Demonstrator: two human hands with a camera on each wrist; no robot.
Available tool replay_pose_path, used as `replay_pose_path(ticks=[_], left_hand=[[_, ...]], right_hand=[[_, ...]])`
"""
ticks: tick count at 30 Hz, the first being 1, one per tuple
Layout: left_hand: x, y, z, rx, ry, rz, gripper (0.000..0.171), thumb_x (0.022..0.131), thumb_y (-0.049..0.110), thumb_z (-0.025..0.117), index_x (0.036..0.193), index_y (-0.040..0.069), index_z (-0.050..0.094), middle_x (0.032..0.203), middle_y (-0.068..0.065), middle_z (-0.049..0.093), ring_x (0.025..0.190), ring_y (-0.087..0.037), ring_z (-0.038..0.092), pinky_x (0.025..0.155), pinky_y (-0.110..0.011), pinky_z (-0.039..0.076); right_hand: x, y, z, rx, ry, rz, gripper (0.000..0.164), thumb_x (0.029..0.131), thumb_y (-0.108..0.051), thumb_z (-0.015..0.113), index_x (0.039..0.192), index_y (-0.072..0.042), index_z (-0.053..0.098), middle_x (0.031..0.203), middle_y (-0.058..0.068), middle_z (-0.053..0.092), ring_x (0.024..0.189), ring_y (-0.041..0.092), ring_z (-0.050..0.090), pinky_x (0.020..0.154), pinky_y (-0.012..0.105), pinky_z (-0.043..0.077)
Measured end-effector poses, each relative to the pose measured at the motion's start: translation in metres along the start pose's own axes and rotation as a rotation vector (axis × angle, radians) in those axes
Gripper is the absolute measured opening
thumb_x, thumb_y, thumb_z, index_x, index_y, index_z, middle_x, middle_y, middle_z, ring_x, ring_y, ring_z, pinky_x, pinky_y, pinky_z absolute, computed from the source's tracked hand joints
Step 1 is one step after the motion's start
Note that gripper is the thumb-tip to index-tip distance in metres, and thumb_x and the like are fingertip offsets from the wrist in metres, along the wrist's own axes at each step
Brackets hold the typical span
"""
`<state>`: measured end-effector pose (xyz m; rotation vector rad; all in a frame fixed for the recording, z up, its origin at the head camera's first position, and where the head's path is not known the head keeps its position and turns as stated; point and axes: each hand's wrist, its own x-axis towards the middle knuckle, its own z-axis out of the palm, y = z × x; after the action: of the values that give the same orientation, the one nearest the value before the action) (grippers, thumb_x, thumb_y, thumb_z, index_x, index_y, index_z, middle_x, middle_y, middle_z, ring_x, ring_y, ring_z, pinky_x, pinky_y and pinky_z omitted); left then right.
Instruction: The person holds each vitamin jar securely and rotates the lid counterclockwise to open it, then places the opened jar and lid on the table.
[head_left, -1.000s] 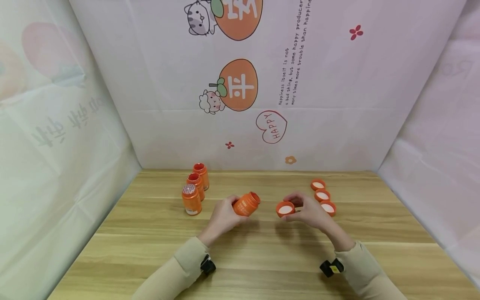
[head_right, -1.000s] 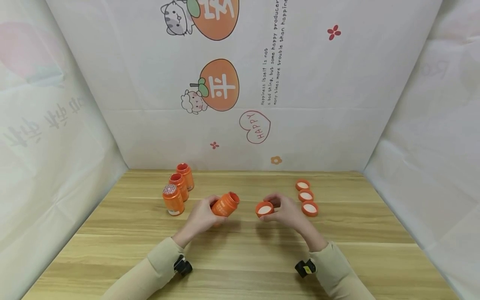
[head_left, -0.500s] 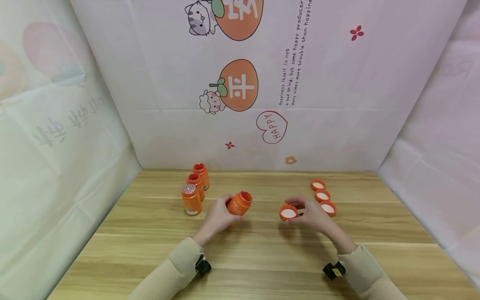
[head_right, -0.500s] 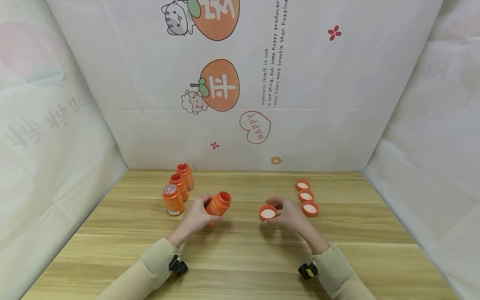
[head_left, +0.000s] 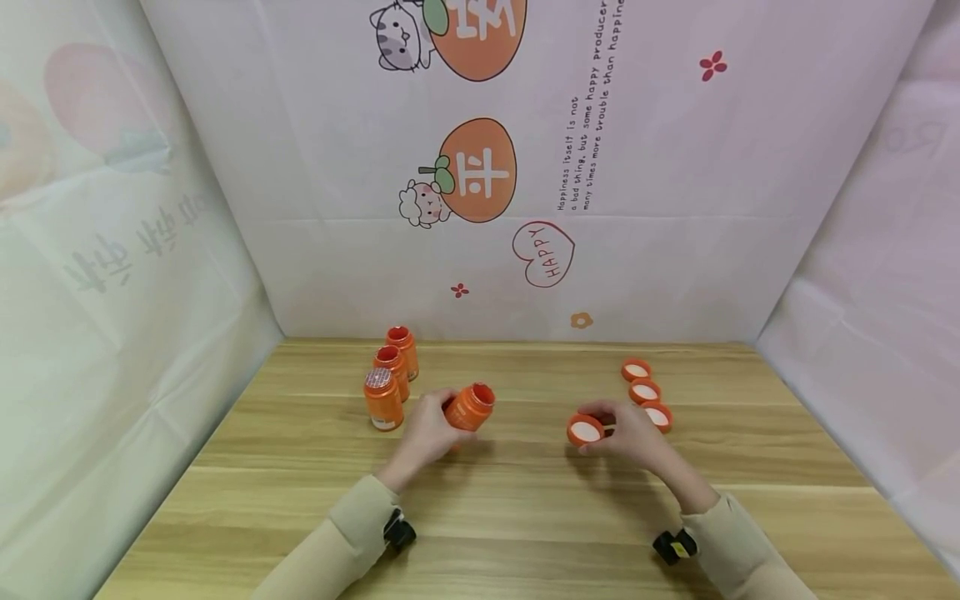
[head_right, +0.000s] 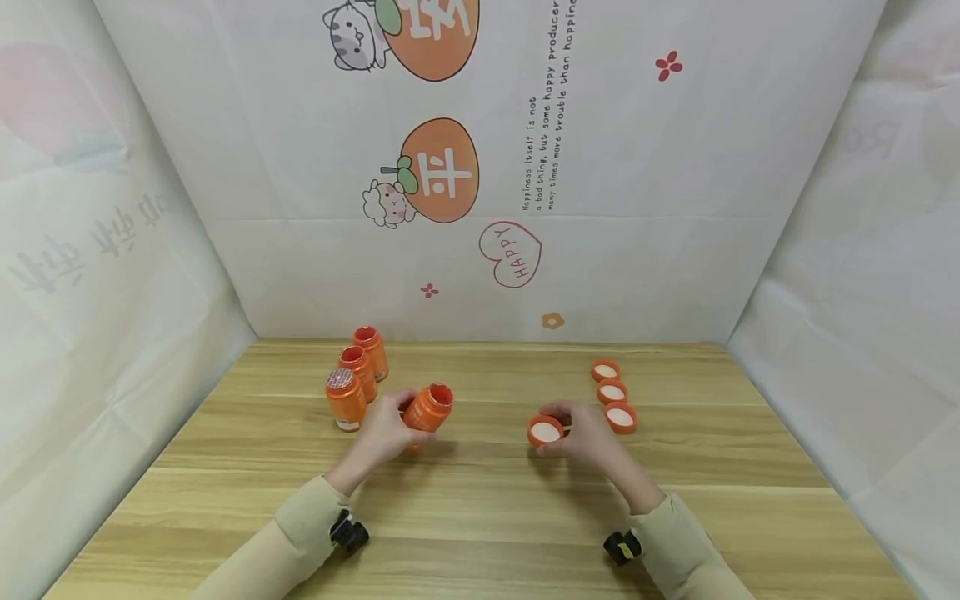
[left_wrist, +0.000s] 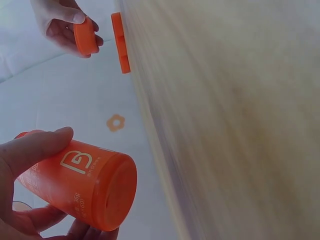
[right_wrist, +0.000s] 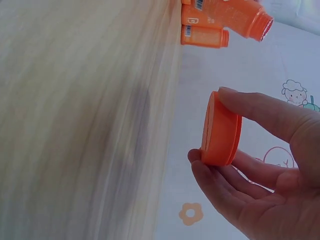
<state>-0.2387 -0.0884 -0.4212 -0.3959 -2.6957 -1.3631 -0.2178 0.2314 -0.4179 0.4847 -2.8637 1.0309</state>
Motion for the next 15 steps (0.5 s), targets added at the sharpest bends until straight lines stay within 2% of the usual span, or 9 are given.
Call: replay_pose_path(ticks=[10,15], left_hand=[[0.0,-0.006,-0.008,0.045,0.082,0.021,0.053,0.059,0.009,0.088,0.106,0.003,0.066,0.099,-0.009,0.068,0.092,-0.022,0.062,0.085,-0.042,0.049],[-0.002,-0.009,-0.011,0.05,0.092,-0.004,0.053,0.059,0.009,0.088,0.107,0.004,0.066,0.101,-0.008,0.069,0.092,-0.021,0.064,0.087,-0.041,0.05]], right_hand=[[-0.003,0.003,-0.002,-0.083,0.039,0.018,0.057,0.065,-0.017,0.086,0.115,0.001,0.064,0.112,0.018,0.066,0.099,0.032,0.064,0.082,0.045,0.052],[-0.006,0.005,-0.004,-0.105,0.043,0.046,0.058,0.065,-0.018,0.086,0.115,0.0,0.064,0.113,0.018,0.066,0.101,0.033,0.063,0.085,0.046,0.05]])
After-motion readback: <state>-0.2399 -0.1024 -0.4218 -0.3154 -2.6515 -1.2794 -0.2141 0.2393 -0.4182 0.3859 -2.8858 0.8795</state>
